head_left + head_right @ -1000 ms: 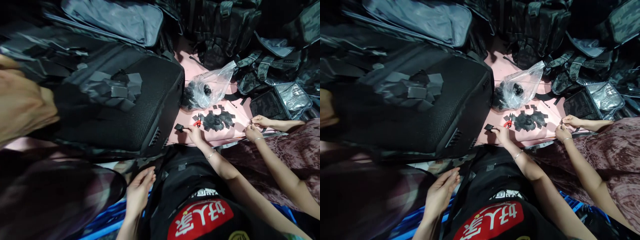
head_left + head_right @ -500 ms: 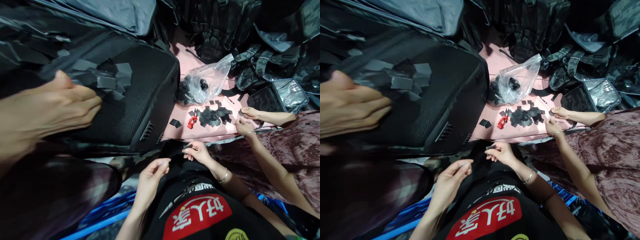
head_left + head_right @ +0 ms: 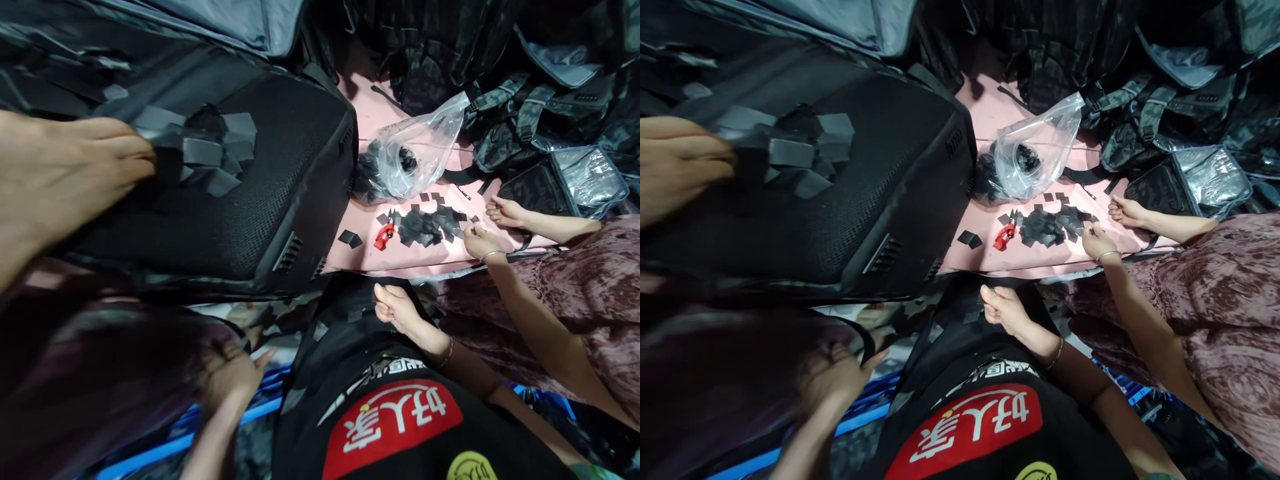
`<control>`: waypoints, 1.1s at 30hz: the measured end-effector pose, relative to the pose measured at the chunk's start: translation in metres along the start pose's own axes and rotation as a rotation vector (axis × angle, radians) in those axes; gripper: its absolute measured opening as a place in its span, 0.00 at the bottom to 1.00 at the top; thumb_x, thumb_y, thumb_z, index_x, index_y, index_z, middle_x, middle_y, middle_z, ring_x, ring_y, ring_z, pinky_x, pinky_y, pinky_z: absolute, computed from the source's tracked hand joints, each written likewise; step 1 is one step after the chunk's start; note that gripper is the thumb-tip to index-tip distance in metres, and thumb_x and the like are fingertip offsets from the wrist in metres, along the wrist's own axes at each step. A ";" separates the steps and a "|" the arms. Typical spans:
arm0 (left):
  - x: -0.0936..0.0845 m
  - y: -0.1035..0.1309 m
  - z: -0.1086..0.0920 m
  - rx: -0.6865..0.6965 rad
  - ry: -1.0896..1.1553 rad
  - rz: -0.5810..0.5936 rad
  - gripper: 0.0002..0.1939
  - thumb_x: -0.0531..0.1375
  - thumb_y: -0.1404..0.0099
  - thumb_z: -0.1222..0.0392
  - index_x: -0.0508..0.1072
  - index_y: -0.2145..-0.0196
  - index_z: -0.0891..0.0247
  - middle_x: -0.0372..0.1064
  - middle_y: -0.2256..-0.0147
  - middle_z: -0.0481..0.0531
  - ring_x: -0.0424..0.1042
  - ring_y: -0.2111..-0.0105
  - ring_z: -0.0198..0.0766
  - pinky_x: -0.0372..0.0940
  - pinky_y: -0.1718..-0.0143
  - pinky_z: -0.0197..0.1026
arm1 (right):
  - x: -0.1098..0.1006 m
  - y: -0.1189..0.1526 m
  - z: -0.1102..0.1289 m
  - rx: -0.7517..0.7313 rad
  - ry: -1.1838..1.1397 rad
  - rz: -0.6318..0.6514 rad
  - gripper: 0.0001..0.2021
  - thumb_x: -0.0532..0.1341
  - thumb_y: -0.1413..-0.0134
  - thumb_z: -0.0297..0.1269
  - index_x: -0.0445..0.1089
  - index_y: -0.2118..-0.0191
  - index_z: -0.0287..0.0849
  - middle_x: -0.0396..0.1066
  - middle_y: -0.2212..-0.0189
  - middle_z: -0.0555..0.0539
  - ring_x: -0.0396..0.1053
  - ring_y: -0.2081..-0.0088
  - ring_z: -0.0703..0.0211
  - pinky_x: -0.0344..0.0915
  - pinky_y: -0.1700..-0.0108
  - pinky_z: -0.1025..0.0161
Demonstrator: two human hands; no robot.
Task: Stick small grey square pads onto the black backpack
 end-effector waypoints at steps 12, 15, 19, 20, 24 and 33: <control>0.058 0.069 -0.085 0.348 0.152 0.425 0.09 0.62 0.49 0.54 0.78 0.72 0.58 0.72 0.76 0.50 0.66 0.79 0.38 0.60 0.74 0.37 | 0.008 0.010 0.001 0.020 0.031 0.028 0.22 0.64 0.60 0.51 0.70 0.63 0.38 0.74 0.72 0.46 0.73 0.71 0.61 0.68 0.69 0.65; 0.068 0.075 -0.098 0.326 0.258 0.419 0.10 0.64 0.50 0.53 0.79 0.70 0.60 0.73 0.73 0.52 0.68 0.74 0.40 0.62 0.69 0.38 | 0.004 0.014 0.005 -0.017 0.124 -0.018 0.15 0.62 0.54 0.45 0.70 0.65 0.37 0.74 0.75 0.47 0.70 0.77 0.65 0.65 0.75 0.69; 0.074 0.075 -0.107 0.400 0.334 0.443 0.09 0.64 0.50 0.54 0.80 0.70 0.58 0.74 0.68 0.54 0.70 0.66 0.44 0.63 0.60 0.42 | 0.003 0.018 0.007 -0.036 0.298 -0.038 0.08 0.60 0.53 0.37 0.72 0.73 0.37 0.71 0.80 0.50 0.64 0.83 0.69 0.60 0.80 0.71; 0.075 0.075 -0.108 0.423 0.327 0.461 0.08 0.64 0.50 0.55 0.80 0.71 0.58 0.74 0.69 0.54 0.70 0.66 0.44 0.63 0.60 0.43 | 0.004 0.019 0.008 -0.031 0.346 -0.045 0.07 0.60 0.54 0.35 0.71 0.76 0.37 0.70 0.82 0.51 0.63 0.84 0.69 0.60 0.80 0.72; 0.077 0.074 -0.107 0.469 0.318 0.441 0.04 0.64 0.50 0.58 0.79 0.75 0.58 0.73 0.72 0.53 0.69 0.70 0.42 0.63 0.64 0.41 | 0.006 0.026 0.014 0.016 0.458 -0.071 0.07 0.61 0.55 0.33 0.71 0.79 0.38 0.68 0.84 0.52 0.66 0.82 0.67 0.63 0.78 0.71; 0.082 0.085 -0.098 0.333 0.390 0.414 0.06 0.60 0.43 0.57 0.74 0.72 0.62 0.67 0.78 0.48 0.65 0.78 0.35 0.62 0.72 0.36 | 0.006 0.033 0.015 -0.040 0.283 -0.061 0.15 0.61 0.51 0.42 0.73 0.60 0.40 0.74 0.64 0.46 0.75 0.66 0.59 0.72 0.63 0.62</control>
Point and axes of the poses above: each hand's wrist, its own y-axis away from the middle knuckle, its own x-axis out of the palm, z = x × y, the point moved 2 cm from there along -y, towards the middle knuckle
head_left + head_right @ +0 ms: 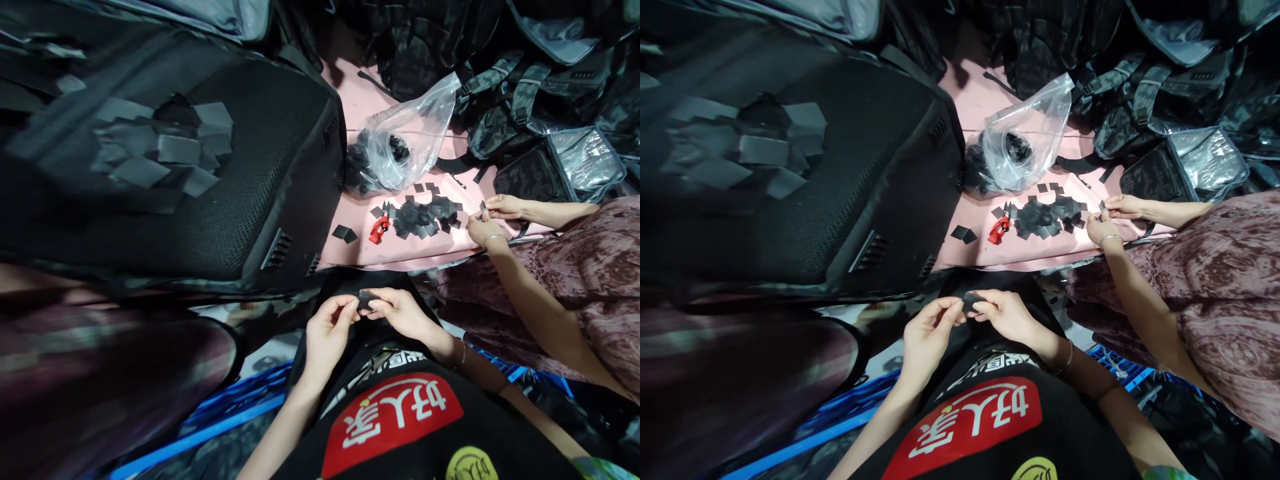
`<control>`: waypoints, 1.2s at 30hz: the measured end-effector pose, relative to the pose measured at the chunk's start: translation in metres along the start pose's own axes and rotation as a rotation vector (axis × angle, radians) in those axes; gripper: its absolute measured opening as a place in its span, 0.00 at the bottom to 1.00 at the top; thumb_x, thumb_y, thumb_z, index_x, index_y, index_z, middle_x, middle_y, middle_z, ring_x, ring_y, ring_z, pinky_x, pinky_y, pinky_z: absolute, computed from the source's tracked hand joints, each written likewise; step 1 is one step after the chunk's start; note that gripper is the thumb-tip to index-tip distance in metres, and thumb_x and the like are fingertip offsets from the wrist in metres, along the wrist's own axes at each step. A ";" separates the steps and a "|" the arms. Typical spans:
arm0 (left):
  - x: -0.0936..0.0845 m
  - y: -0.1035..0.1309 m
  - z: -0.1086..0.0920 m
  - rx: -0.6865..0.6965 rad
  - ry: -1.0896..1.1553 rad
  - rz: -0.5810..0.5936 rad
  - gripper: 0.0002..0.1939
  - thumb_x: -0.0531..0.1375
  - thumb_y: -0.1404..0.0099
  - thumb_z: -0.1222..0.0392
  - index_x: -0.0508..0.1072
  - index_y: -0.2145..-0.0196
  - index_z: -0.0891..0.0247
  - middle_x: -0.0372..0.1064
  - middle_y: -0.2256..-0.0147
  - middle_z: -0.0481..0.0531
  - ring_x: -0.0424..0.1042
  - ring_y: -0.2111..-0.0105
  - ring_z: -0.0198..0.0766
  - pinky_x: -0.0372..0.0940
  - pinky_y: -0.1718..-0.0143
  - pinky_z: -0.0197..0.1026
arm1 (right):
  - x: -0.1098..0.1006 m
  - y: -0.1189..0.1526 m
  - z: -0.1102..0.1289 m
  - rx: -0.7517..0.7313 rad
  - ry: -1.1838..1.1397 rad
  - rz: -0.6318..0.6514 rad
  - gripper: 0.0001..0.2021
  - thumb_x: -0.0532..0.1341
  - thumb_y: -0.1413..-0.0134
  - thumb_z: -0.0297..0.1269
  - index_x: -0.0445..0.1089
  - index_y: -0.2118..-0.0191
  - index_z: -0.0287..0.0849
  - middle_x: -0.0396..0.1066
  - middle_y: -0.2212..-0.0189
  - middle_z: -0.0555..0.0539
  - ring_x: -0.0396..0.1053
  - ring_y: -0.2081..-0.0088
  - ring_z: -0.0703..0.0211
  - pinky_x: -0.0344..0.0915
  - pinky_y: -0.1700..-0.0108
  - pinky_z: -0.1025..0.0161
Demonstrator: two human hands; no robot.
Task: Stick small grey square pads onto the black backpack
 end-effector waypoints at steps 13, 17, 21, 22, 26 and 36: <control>0.004 0.004 0.005 0.062 -0.090 0.045 0.12 0.62 0.46 0.52 0.72 0.69 0.63 0.69 0.70 0.50 0.68 0.70 0.37 0.66 0.65 0.39 | -0.008 0.001 0.001 -0.151 0.251 -0.115 0.08 0.58 0.50 0.33 0.74 0.68 0.38 0.74 0.77 0.49 0.74 0.74 0.60 0.71 0.70 0.66; 0.005 0.004 0.003 0.060 -0.053 0.049 0.11 0.63 0.47 0.53 0.72 0.69 0.63 0.68 0.71 0.50 0.68 0.71 0.36 0.65 0.65 0.38 | -0.008 0.004 0.004 -0.173 0.320 -0.085 0.08 0.57 0.51 0.29 0.74 0.70 0.40 0.74 0.77 0.50 0.73 0.75 0.62 0.69 0.71 0.68; 0.003 0.003 0.001 0.016 0.000 0.112 0.09 0.64 0.48 0.55 0.72 0.72 0.64 0.68 0.73 0.48 0.67 0.72 0.34 0.64 0.67 0.36 | -0.010 0.004 0.007 -0.120 0.271 -0.059 0.05 0.60 0.53 0.32 0.72 0.74 0.39 0.72 0.80 0.50 0.72 0.76 0.63 0.68 0.73 0.69; 0.003 0.002 0.000 0.002 0.020 0.128 0.09 0.64 0.49 0.56 0.73 0.73 0.64 0.69 0.73 0.48 0.67 0.73 0.34 0.64 0.67 0.36 | -0.010 0.003 0.007 -0.105 0.248 -0.043 0.05 0.61 0.53 0.32 0.71 0.75 0.39 0.72 0.81 0.50 0.71 0.77 0.63 0.68 0.73 0.69; 0.002 0.001 -0.001 -0.037 0.048 0.172 0.09 0.65 0.51 0.56 0.74 0.74 0.64 0.69 0.75 0.48 0.67 0.74 0.34 0.63 0.69 0.35 | -0.013 0.004 0.010 -0.055 0.197 -0.005 0.05 0.61 0.54 0.33 0.71 0.75 0.38 0.70 0.82 0.51 0.69 0.79 0.65 0.67 0.73 0.69; 0.004 0.002 -0.008 -0.039 -0.011 0.215 0.10 0.67 0.55 0.55 0.74 0.78 0.65 0.67 0.79 0.47 0.64 0.78 0.32 0.61 0.74 0.35 | -0.015 0.015 0.028 -0.102 0.373 0.064 0.06 0.59 0.52 0.30 0.69 0.77 0.38 0.67 0.83 0.52 0.66 0.80 0.67 0.60 0.75 0.71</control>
Point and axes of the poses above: each hand's wrist, its own y-axis away from the middle knuckle, its own x-axis out of the palm, z = x × y, the point moved 2 cm from there along -y, towards the middle knuckle
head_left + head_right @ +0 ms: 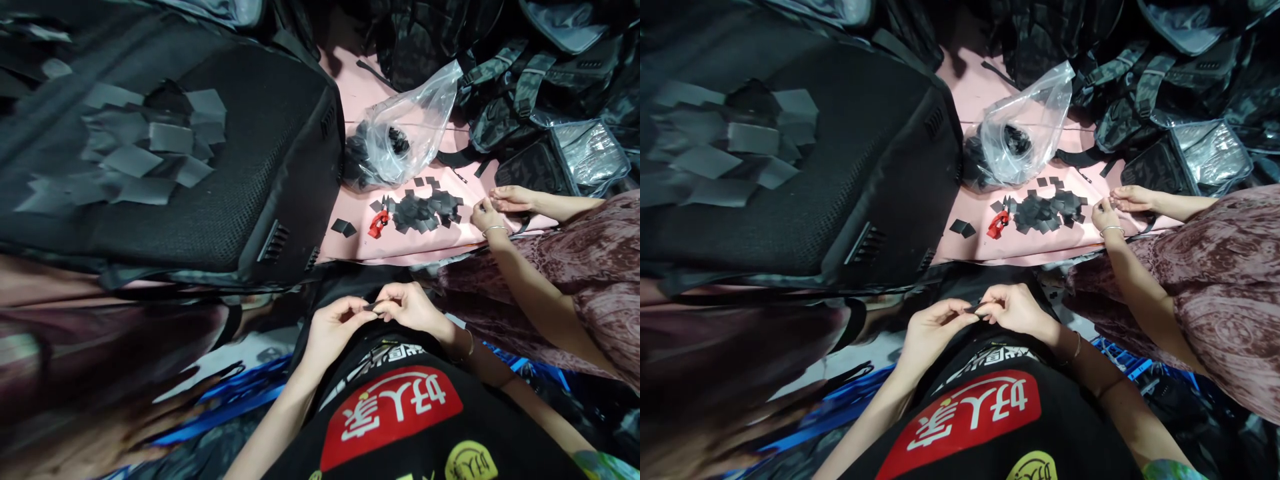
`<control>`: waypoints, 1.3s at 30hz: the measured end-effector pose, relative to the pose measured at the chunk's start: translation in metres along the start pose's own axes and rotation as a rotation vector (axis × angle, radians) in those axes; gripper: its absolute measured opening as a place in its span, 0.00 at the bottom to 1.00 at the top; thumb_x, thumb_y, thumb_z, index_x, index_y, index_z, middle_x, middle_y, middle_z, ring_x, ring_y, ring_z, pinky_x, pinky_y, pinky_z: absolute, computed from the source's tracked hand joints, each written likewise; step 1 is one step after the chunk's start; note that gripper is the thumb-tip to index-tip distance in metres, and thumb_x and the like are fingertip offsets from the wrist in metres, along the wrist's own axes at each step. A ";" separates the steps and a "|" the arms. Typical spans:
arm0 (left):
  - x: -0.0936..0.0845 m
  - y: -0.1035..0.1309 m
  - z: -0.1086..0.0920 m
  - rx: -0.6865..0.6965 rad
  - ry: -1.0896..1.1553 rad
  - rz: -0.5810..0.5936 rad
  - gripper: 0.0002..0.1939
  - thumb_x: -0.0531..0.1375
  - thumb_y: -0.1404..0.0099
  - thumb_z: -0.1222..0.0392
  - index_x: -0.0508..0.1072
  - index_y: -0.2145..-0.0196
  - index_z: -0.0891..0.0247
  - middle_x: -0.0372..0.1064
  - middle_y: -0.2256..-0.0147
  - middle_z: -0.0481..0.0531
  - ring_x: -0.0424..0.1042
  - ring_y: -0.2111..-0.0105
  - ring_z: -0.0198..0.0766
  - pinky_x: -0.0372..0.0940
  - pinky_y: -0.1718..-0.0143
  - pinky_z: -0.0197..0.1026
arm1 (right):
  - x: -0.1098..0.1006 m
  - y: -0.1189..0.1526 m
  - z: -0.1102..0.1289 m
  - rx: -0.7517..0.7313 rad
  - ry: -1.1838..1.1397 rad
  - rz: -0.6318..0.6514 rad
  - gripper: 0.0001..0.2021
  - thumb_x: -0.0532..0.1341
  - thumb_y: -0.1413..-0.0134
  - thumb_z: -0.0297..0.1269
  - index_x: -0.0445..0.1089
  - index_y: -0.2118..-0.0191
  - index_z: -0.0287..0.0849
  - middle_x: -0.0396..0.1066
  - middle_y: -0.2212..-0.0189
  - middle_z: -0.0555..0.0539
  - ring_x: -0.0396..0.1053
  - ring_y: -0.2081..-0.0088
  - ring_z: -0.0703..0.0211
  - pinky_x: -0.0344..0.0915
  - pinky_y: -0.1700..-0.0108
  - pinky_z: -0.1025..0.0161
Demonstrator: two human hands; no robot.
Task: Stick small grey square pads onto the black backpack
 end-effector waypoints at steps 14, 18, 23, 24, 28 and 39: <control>0.016 0.009 -0.010 0.112 -0.096 -0.081 0.16 0.53 0.38 0.53 0.61 0.80 0.63 0.54 0.82 0.43 0.55 0.79 0.31 0.54 0.77 0.34 | 0.010 -0.003 -0.003 -0.160 0.017 0.036 0.19 0.52 0.42 0.43 0.59 0.80 0.39 0.57 0.83 0.54 0.55 0.80 0.69 0.51 0.75 0.69; 0.020 0.009 -0.006 0.101 -0.158 -0.133 0.17 0.51 0.37 0.53 0.57 0.81 0.62 0.49 0.82 0.42 0.51 0.80 0.30 0.51 0.79 0.33 | 0.013 -0.006 -0.011 -0.109 -0.079 0.037 0.21 0.52 0.42 0.46 0.59 0.81 0.39 0.58 0.85 0.55 0.56 0.81 0.70 0.54 0.76 0.70; 0.019 0.008 -0.003 0.155 -0.226 -0.184 0.16 0.54 0.39 0.53 0.59 0.80 0.62 0.53 0.81 0.43 0.55 0.80 0.30 0.54 0.77 0.34 | 0.014 -0.007 -0.019 0.037 -0.298 0.015 0.16 0.57 0.46 0.48 0.68 0.69 0.38 0.68 0.79 0.51 0.67 0.78 0.67 0.64 0.73 0.70; 0.018 0.008 -0.002 0.169 -0.245 -0.198 0.15 0.55 0.40 0.53 0.60 0.80 0.62 0.55 0.81 0.43 0.56 0.79 0.31 0.55 0.76 0.34 | 0.013 -0.007 -0.019 0.046 -0.321 -0.012 0.15 0.58 0.47 0.46 0.70 0.67 0.38 0.70 0.77 0.51 0.68 0.77 0.66 0.65 0.72 0.69; 0.016 0.009 0.002 0.205 -0.281 -0.199 0.12 0.58 0.41 0.53 0.65 0.78 0.61 0.64 0.77 0.46 0.63 0.75 0.34 0.60 0.69 0.36 | 0.009 -0.006 -0.016 0.032 -0.335 -0.113 0.11 0.61 0.52 0.41 0.75 0.68 0.38 0.72 0.77 0.49 0.69 0.76 0.65 0.67 0.71 0.68; 0.014 0.010 0.003 0.265 -0.181 -0.230 0.07 0.61 0.44 0.56 0.70 0.75 0.62 0.68 0.70 0.50 0.68 0.69 0.36 0.63 0.65 0.38 | 0.012 -0.006 -0.026 -0.050 -0.317 -0.154 0.04 0.61 0.54 0.32 0.73 0.72 0.39 0.72 0.76 0.49 0.68 0.75 0.64 0.66 0.70 0.68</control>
Point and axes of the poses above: each hand's wrist, its own y-axis away from the middle knuckle, its own x-axis out of the palm, z = x × y, the point moved 2 cm from there along -y, towards the middle knuckle
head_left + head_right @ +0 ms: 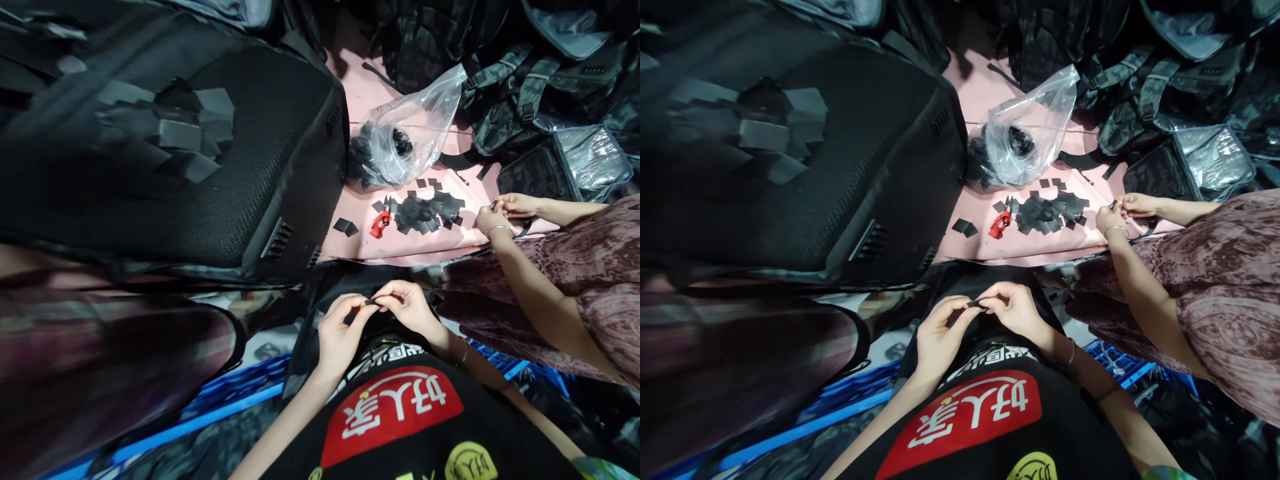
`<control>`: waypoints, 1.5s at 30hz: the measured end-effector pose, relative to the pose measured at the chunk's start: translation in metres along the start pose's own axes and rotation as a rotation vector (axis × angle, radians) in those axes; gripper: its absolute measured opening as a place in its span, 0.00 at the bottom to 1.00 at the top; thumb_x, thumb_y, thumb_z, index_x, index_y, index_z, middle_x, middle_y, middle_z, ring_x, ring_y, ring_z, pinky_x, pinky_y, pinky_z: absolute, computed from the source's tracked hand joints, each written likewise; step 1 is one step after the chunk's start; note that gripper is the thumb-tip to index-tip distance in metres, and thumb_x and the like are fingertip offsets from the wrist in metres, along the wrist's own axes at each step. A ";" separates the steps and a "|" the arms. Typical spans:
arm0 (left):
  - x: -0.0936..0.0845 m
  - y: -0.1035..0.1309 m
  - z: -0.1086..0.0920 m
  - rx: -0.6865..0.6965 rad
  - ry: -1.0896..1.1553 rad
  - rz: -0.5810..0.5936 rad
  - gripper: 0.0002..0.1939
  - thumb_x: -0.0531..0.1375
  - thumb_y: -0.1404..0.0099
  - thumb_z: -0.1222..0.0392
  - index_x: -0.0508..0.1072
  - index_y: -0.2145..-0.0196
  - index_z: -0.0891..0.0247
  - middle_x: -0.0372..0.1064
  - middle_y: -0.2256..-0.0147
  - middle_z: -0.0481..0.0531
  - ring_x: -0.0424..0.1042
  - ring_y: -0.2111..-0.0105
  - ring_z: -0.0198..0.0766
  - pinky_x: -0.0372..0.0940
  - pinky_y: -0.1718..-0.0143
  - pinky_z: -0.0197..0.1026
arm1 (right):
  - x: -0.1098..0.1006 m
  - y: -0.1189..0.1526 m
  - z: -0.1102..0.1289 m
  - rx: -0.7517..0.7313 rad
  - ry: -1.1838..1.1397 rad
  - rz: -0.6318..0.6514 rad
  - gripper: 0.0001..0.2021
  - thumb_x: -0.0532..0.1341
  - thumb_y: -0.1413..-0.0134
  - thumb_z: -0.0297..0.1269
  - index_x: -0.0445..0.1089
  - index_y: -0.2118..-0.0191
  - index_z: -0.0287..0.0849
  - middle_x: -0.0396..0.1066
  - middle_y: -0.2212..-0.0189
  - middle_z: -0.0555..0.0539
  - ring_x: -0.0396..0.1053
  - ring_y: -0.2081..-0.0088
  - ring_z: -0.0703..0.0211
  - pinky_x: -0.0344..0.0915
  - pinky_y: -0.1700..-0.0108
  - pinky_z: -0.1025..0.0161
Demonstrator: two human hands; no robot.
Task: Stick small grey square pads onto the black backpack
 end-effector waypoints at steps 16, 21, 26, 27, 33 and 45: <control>0.004 -0.003 0.002 -0.221 0.082 0.104 0.10 0.61 0.47 0.54 0.68 0.77 0.63 0.66 0.78 0.46 0.66 0.76 0.34 0.61 0.72 0.36 | 0.004 -0.002 -0.002 0.045 0.078 -0.032 0.10 0.62 0.55 0.39 0.64 0.79 0.40 0.63 0.84 0.54 0.60 0.80 0.68 0.58 0.76 0.69; 0.005 -0.004 0.003 -0.199 0.062 0.055 0.10 0.59 0.45 0.55 0.70 0.77 0.63 0.68 0.79 0.47 0.67 0.77 0.34 0.63 0.72 0.36 | 0.004 -0.001 -0.001 0.042 0.061 -0.069 0.13 0.60 0.51 0.42 0.64 0.78 0.40 0.63 0.83 0.53 0.62 0.79 0.67 0.61 0.75 0.69; 0.006 -0.007 0.001 -0.217 0.101 0.072 0.11 0.57 0.43 0.55 0.70 0.77 0.63 0.68 0.80 0.47 0.67 0.79 0.33 0.64 0.74 0.35 | 0.006 0.003 0.002 0.014 0.076 -0.022 0.10 0.60 0.50 0.42 0.72 0.66 0.41 0.70 0.68 0.48 0.68 0.70 0.63 0.67 0.69 0.68; 0.007 -0.007 0.000 -0.214 0.103 0.075 0.12 0.57 0.42 0.55 0.70 0.78 0.63 0.68 0.81 0.47 0.66 0.80 0.33 0.64 0.74 0.34 | 0.006 0.003 0.003 -0.013 0.098 -0.012 0.10 0.61 0.50 0.41 0.73 0.65 0.41 0.71 0.67 0.47 0.69 0.68 0.62 0.67 0.67 0.67; 0.009 -0.009 -0.001 -0.271 0.142 0.160 0.14 0.56 0.41 0.54 0.69 0.79 0.63 0.68 0.82 0.47 0.66 0.82 0.32 0.63 0.77 0.33 | 0.002 0.002 -0.002 -0.094 0.158 -0.063 0.07 0.61 0.51 0.38 0.74 0.67 0.42 0.71 0.66 0.45 0.69 0.65 0.59 0.67 0.63 0.65; 0.006 -0.006 -0.003 -0.209 0.134 0.121 0.11 0.62 0.46 0.54 0.73 0.68 0.64 0.71 0.69 0.50 0.70 0.69 0.37 0.65 0.64 0.38 | -0.004 -0.002 0.006 -0.132 0.396 -0.051 0.11 0.56 0.48 0.39 0.63 0.77 0.41 0.61 0.79 0.52 0.58 0.75 0.65 0.56 0.71 0.67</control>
Point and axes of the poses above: each hand's wrist, its own y-axis away from the middle knuckle, its own x-axis out of the palm, z = x × y, the point moved 2 cm from there along -y, towards the middle knuckle
